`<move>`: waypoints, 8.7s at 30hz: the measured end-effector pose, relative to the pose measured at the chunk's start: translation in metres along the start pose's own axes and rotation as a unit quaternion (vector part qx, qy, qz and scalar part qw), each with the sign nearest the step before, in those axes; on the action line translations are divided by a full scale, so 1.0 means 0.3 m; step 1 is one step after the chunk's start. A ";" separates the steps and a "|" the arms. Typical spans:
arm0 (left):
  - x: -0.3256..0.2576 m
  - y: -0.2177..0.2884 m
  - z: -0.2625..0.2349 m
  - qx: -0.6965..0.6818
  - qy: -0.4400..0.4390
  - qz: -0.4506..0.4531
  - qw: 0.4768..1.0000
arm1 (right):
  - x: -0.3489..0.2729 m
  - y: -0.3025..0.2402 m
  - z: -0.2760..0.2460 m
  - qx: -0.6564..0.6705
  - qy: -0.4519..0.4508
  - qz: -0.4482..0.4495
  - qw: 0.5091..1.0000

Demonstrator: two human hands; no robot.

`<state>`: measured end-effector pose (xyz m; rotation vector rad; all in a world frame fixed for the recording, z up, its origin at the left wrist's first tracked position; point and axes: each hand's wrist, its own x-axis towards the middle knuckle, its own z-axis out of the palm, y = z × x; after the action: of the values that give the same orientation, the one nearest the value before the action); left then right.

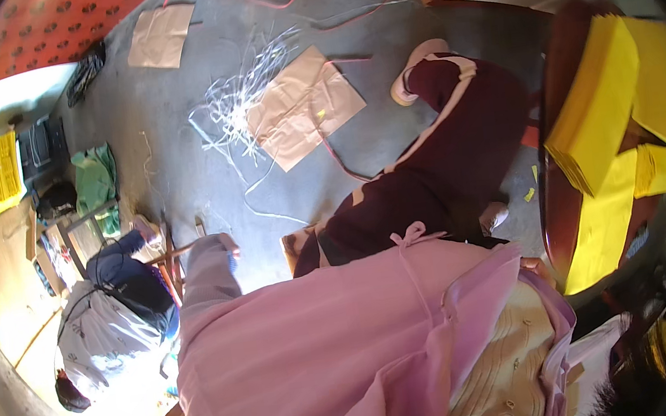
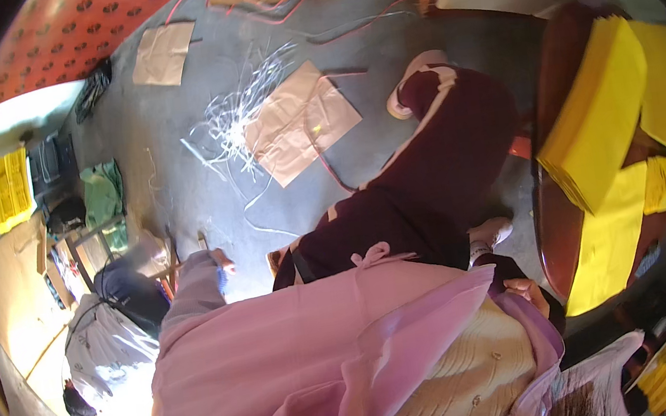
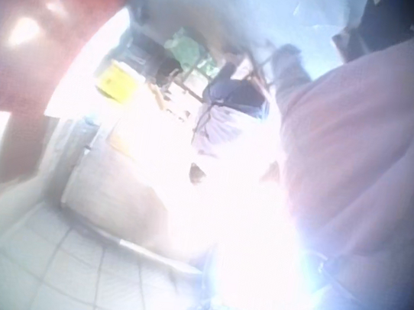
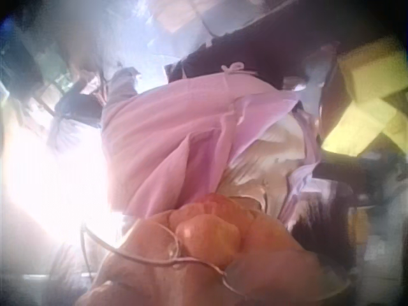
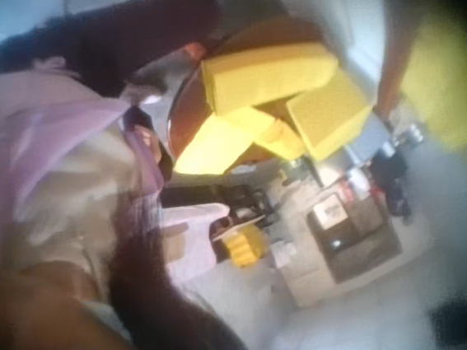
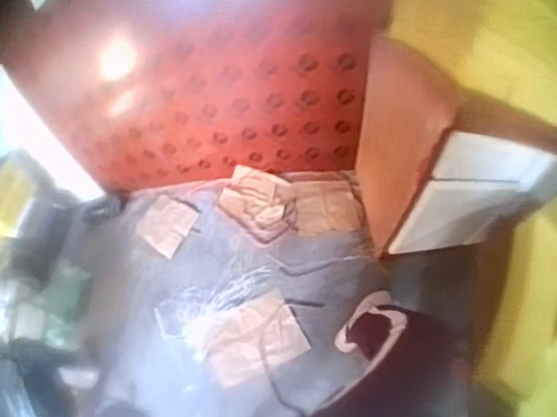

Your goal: The person folds yellow paper sheets around pink inserts, aligns edges, and stacks the finished units on a table. The person then gathers a stack of folded units and ties them with a white string.

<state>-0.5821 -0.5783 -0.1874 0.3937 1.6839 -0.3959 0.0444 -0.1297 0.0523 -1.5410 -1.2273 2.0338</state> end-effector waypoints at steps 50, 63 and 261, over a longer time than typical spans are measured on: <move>0.808 0.571 0.019 -0.339 0.225 0.121 0.905 | 0.492 -0.103 0.086 -0.462 -0.127 0.249 0.842; -0.591 0.893 -0.738 -0.438 0.097 0.669 0.593 | 0.388 -0.269 0.222 -0.490 -0.136 -0.037 0.860; -0.822 2.510 -0.290 -0.288 0.021 0.701 0.652 | 0.649 -0.902 -0.100 -0.522 0.067 -0.322 0.787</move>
<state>-0.2674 0.1175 0.0409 1.0567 0.9924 1.2813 -0.0668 0.1745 0.1373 -1.2241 -2.5760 0.7354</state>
